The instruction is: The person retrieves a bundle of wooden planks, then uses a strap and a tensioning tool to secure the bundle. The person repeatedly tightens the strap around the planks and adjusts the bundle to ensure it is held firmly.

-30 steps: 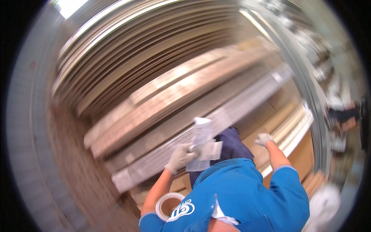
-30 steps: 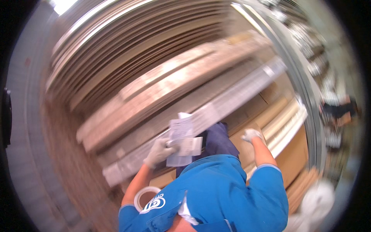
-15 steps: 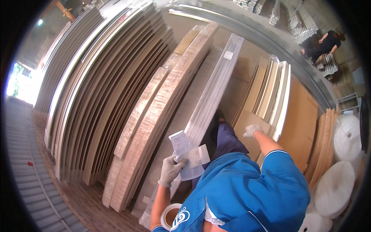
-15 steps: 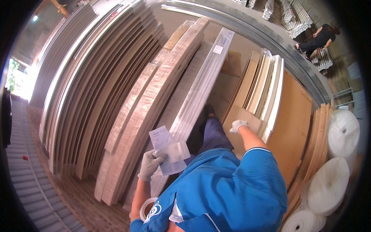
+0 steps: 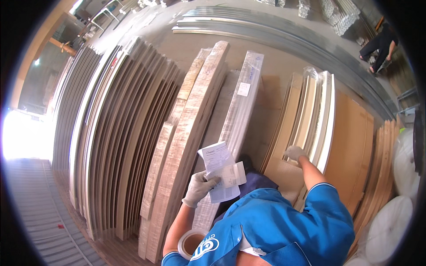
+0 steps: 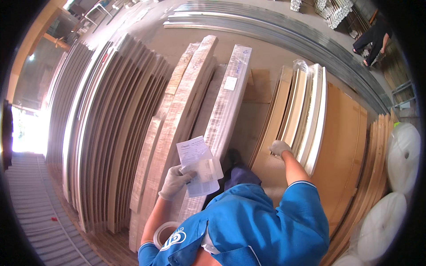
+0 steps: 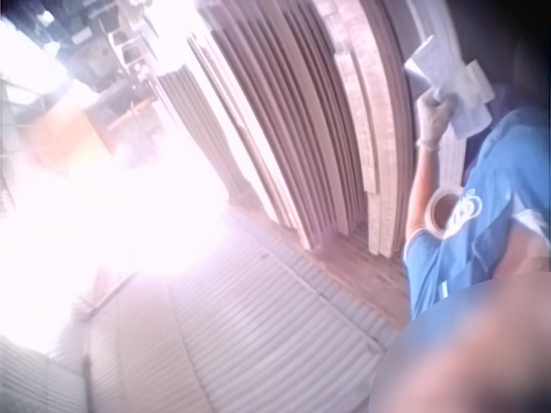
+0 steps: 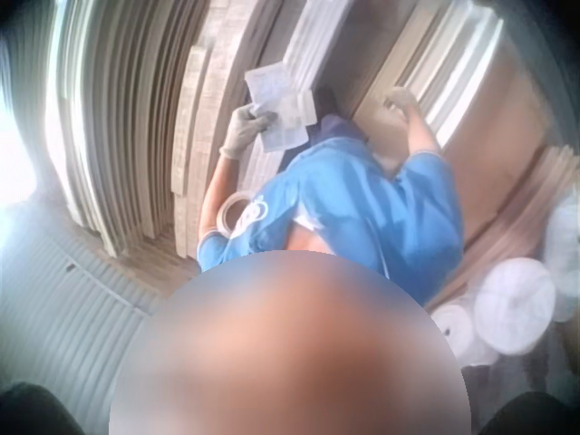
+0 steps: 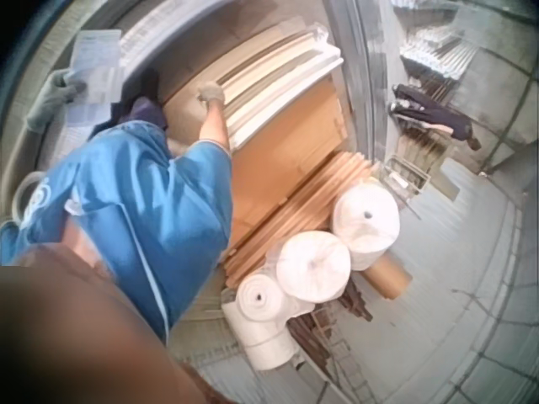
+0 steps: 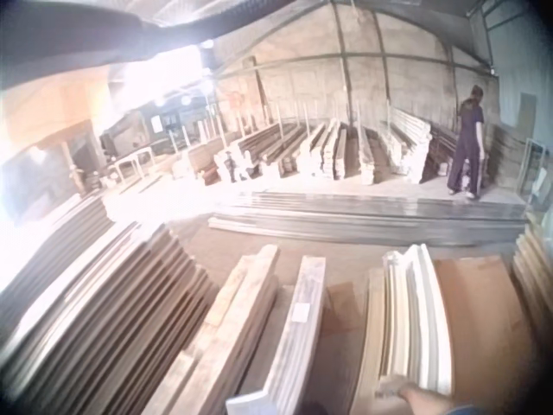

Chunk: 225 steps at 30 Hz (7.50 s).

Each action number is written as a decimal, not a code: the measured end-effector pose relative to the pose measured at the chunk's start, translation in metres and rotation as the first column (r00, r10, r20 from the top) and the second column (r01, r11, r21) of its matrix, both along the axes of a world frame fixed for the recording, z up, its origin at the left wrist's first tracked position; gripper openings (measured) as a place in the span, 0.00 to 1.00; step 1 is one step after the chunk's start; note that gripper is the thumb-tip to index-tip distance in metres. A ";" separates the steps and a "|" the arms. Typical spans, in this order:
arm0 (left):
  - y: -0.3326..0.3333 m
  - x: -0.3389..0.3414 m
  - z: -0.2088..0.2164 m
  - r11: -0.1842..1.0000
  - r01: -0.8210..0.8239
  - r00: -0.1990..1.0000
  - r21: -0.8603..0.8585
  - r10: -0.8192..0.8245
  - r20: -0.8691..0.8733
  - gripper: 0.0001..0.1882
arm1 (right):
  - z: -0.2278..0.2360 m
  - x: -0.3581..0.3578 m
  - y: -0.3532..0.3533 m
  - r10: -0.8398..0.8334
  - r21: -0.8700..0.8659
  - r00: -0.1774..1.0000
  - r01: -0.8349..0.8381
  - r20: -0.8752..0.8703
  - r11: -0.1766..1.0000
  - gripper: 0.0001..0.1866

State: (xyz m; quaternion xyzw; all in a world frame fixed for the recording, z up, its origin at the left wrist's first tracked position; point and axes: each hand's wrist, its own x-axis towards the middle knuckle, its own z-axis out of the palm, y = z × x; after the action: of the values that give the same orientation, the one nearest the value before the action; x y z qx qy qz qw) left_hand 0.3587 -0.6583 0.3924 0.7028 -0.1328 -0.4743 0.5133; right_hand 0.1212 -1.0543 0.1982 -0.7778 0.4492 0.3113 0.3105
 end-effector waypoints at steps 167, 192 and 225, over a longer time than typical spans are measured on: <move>-1.345 0.403 0.061 0.618 0.767 0.636 -0.172 -0.767 0.081 0.10 | 0.120 0.257 -1.011 -0.688 0.861 -0.518 0.293 0.509 0.416 0.24; -1.360 0.380 0.039 0.762 0.553 0.763 -0.337 -0.626 -0.164 0.14 | 0.153 0.248 -1.037 -0.607 0.797 -0.520 0.444 0.601 0.409 0.22; -1.065 0.693 0.006 0.896 -0.288 0.945 -0.338 0.209 -0.251 0.12 | 0.163 0.760 -1.017 -0.649 0.669 0.255 0.014 0.717 0.743 0.20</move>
State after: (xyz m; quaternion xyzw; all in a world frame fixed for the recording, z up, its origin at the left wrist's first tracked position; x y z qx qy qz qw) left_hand 1.0513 -1.7234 0.3989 0.5510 -0.0741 -0.4417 0.7042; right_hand 0.8816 -2.0717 0.3614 -0.5657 0.2434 -0.1550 0.7725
